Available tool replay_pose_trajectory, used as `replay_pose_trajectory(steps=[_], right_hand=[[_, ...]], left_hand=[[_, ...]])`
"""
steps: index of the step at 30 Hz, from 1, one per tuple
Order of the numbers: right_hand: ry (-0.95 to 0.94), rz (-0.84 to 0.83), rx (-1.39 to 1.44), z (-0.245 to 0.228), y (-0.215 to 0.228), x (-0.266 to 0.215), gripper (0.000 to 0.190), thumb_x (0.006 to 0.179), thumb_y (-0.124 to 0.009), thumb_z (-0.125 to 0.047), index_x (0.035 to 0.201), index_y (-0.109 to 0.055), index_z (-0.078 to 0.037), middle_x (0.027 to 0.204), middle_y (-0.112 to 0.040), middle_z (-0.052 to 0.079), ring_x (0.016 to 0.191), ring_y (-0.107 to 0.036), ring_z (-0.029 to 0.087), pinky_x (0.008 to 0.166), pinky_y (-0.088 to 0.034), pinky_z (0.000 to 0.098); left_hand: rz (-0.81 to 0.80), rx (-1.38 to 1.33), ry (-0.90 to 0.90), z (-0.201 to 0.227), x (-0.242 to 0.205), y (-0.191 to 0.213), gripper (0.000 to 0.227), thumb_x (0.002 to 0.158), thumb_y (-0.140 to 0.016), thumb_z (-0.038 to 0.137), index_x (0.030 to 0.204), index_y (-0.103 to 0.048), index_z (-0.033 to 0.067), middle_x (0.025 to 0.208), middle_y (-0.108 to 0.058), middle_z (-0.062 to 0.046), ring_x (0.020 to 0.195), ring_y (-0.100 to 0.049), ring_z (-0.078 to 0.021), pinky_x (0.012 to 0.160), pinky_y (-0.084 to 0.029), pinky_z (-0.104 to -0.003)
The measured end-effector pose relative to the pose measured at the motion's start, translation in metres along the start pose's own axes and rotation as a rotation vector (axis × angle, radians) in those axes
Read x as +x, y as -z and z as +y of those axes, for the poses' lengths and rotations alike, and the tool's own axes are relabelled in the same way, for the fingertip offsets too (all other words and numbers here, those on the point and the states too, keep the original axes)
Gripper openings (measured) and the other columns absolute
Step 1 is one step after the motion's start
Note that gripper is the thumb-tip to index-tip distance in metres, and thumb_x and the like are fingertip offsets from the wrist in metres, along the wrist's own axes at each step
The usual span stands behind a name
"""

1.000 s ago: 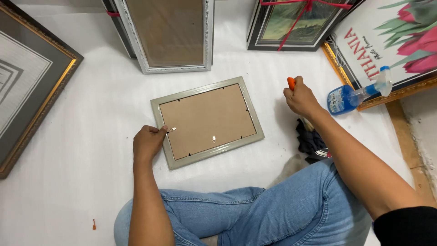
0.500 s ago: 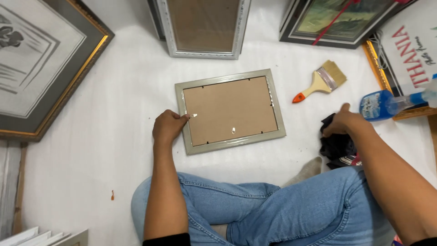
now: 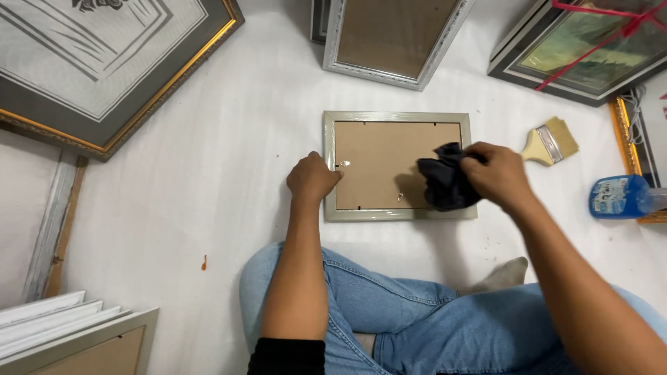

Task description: Cleaning and dusting the backs of several picture frames using a cloth and a paintbrush

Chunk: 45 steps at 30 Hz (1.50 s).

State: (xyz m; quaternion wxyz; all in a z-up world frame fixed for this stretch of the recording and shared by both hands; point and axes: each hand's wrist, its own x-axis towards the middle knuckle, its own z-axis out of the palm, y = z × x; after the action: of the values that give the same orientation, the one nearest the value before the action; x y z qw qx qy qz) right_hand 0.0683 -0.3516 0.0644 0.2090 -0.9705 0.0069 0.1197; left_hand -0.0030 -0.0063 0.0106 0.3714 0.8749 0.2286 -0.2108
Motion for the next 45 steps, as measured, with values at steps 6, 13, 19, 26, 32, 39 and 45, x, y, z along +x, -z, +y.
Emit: replay_pose_trajectory(steps=[6, 13, 19, 26, 32, 39, 45], right_hand=[[0.104, -0.276, -0.177, -0.127, -0.089, -0.069, 0.068, 0.099, -0.056, -0.047, 0.16, -0.038, -0.024, 0.163, -0.027, 0.026, 0.14, -0.026, 0.068, 0.108, -0.031, 0.079], [0.459, -0.014, -0.134, -0.078, -0.135, -0.054, 0.058, 0.102, -0.051, -0.023, 0.158, -0.038, -0.023, 0.152, -0.042, 0.03, 0.127, -0.048, 0.063, 0.111, -0.037, 0.0641], [0.229, 0.209, -0.151, -0.009, -0.128, 0.007, 0.057, 0.102, -0.049, -0.016, 0.157, -0.036, -0.01, 0.15, -0.043, 0.036, 0.121, -0.051, 0.065, 0.111, -0.037, 0.0661], [0.196, 0.216, 0.048, -0.065, -0.145, 0.013, 0.056, 0.096, -0.054, -0.014, 0.151, -0.043, -0.012, 0.155, -0.035, 0.037, 0.129, -0.046, 0.064, 0.115, -0.03, 0.0661], [0.412, -0.032, -0.062, -0.101, -0.175, 0.03, 0.055, 0.089, -0.06, -0.021, 0.143, -0.052, -0.027, 0.149, -0.047, 0.02, 0.125, -0.056, 0.051, 0.109, -0.045, 0.0568], [0.586, -0.102, -0.418, -0.117, -0.134, 0.062, 0.054, 0.094, -0.053, -0.018, 0.148, -0.05, -0.024, 0.154, -0.047, 0.017, 0.148, -0.034, 0.049, 0.122, -0.031, 0.0532], [0.444, -0.047, -0.597, -0.067, -0.111, 0.064, 0.043, 0.099, -0.049, -0.02, 0.142, -0.053, -0.022, 0.144, -0.056, 0.017, 0.143, -0.045, 0.042, 0.118, -0.034, 0.0478]], left_hand=[[0.023, 0.001, -0.008, -0.006, 0.008, -0.009, 0.053, 0.087, -0.072, 0.026, 0.124, -0.061, -0.0093, 0.099, -0.073, -0.024, 0.096, -0.073, -0.0412, 0.077, -0.059, -0.056], [-0.026, -0.021, 0.039, 0.003, 0.001, -0.002, 0.055, 0.09, -0.071, 0.024, 0.13, -0.057, -0.0111, 0.108, -0.071, -0.025, 0.105, -0.07, -0.042, 0.083, -0.057, -0.056], [-0.029, -0.04, 0.072, 0.006, -0.003, 0.0, 0.052, 0.091, -0.069, 0.022, 0.131, -0.057, -0.0089, 0.109, -0.07, -0.024, 0.107, -0.069, -0.0414, 0.085, -0.057, -0.055], [-0.04, -0.044, 0.066, 0.011, -0.001, 0.005, 0.051, 0.091, -0.068, 0.02, 0.13, -0.057, -0.0114, 0.109, -0.069, -0.026, 0.109, -0.068, -0.0441, 0.085, -0.057, -0.058], [-0.068, -0.038, 0.072, 0.01, 0.0, 0.005, 0.054, 0.091, -0.069, 0.022, 0.131, -0.055, -0.0112, 0.112, -0.068, -0.026, 0.111, -0.068, -0.0439, 0.087, -0.056, -0.057], [-0.113, -0.024, 0.082, 0.016, -0.009, 0.015, 0.058, 0.092, -0.069, 0.025, 0.135, -0.053, -0.0118, 0.119, -0.068, -0.028, 0.116, -0.066, -0.045, 0.09, -0.055, -0.057], [-0.103, -0.045, 0.085, 0.016, -0.011, 0.015, 0.061, 0.09, -0.073, 0.028, 0.133, -0.055, -0.0115, 0.12, -0.068, -0.028, 0.118, -0.065, -0.0469, 0.092, -0.053, -0.058]])
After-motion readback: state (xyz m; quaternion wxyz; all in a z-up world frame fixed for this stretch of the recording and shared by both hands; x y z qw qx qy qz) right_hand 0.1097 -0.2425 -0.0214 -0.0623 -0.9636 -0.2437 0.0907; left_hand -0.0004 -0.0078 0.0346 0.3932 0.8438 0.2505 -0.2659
